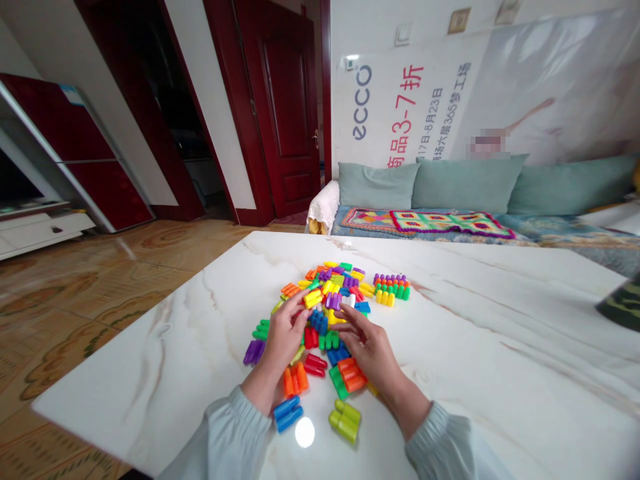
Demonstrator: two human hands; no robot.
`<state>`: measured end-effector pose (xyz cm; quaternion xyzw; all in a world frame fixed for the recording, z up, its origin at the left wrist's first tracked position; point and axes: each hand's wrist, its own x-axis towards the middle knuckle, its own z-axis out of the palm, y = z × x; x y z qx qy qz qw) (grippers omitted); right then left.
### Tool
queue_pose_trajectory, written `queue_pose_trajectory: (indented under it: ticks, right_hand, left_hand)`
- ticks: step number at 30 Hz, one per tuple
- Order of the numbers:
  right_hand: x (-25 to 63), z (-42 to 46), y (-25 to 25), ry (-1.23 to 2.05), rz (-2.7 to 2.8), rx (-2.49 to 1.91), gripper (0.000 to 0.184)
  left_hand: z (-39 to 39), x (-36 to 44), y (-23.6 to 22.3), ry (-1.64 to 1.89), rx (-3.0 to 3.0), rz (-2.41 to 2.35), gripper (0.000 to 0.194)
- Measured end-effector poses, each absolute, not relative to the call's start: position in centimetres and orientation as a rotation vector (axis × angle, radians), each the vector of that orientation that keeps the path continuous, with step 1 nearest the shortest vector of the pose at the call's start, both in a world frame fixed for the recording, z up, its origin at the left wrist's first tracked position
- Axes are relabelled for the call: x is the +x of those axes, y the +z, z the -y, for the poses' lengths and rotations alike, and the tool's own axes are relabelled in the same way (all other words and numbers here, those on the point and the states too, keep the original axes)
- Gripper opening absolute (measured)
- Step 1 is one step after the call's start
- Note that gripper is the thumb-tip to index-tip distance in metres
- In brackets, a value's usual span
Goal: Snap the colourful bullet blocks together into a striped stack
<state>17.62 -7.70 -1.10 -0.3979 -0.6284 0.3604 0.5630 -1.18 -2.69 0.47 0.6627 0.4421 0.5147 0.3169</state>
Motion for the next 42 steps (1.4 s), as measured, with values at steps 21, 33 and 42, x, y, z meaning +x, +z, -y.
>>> queue_pose_trajectory:
  ticks: [21, 33, 42]
  right_hand:
    - [20.6, 6.6, -1.6, 0.186, 1.530, -1.270, 0.037]
    - [20.0, 6.5, -1.9, 0.179, 1.828, -1.273, 0.045]
    - [20.1, 6.9, -1.0, 0.164, 1.820, -1.357, 0.045]
  left_hand:
    - [3.8, -1.0, 1.6, 1.215, 2.355, -1.110, 0.039]
    - [2.9, -1.5, 0.8, 1.335, 2.096, -1.250, 0.031]
    - [2.3, -2.3, 0.7, 1.520, 1.552, -1.250, 0.027]
